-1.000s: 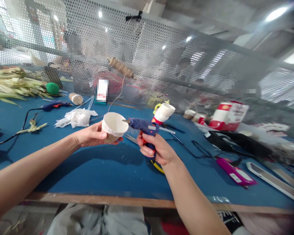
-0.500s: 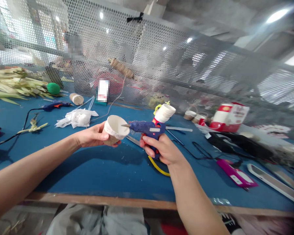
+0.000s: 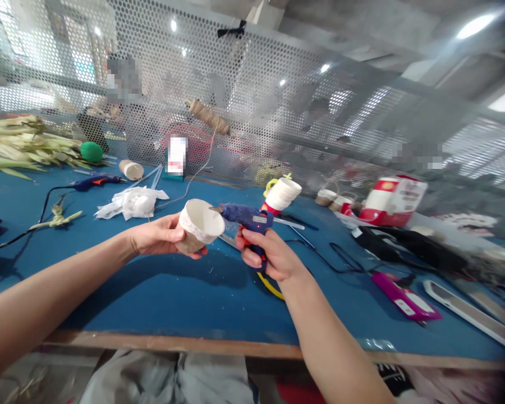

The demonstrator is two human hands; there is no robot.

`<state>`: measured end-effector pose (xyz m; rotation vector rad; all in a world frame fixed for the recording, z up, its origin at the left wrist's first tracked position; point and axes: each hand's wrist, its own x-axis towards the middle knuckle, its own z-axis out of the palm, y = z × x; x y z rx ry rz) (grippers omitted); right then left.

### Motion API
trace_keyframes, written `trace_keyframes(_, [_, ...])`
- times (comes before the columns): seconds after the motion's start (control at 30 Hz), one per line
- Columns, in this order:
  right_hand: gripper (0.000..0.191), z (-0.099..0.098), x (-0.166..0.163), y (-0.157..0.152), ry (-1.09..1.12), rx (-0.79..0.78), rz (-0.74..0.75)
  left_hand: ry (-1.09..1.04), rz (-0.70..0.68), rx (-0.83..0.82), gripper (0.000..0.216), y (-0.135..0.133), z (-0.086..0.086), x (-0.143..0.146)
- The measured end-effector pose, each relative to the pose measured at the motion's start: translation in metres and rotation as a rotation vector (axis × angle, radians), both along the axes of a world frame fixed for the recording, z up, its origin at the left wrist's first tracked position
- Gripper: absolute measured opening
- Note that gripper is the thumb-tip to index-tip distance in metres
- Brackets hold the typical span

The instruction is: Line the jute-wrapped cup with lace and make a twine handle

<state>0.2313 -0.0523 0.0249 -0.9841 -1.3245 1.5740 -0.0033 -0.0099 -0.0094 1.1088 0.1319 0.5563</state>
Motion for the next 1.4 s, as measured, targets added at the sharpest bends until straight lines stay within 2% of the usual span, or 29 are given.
trace_keyframes(0.57, [0.016,0.002,0.012,-0.002,-0.173,0.197,-0.069,-0.019,-0.078,0.005,0.057,0.002,-0.003,0.000])
trace_keyframes(0.73, [0.015,0.003,0.013,-0.002,-0.198,0.175,-0.016,-0.005,-0.101,-0.006,0.058,0.002,-0.005,-0.001])
trace_keyframes(0.93, [0.017,0.006,0.011,-0.001,-0.050,0.128,-0.055,-0.021,-0.135,-0.018,0.055,0.002,-0.006,-0.001])
trace_keyframes(1.1, [0.018,0.003,0.005,0.001,0.034,0.038,-0.015,-0.029,-0.150,-0.092,0.074,0.002,-0.010,0.003])
trace_keyframes(1.4, [0.017,-0.007,0.000,0.001,0.034,0.011,0.045,0.007,-0.193,-0.195,0.087,0.002,-0.013,0.010])
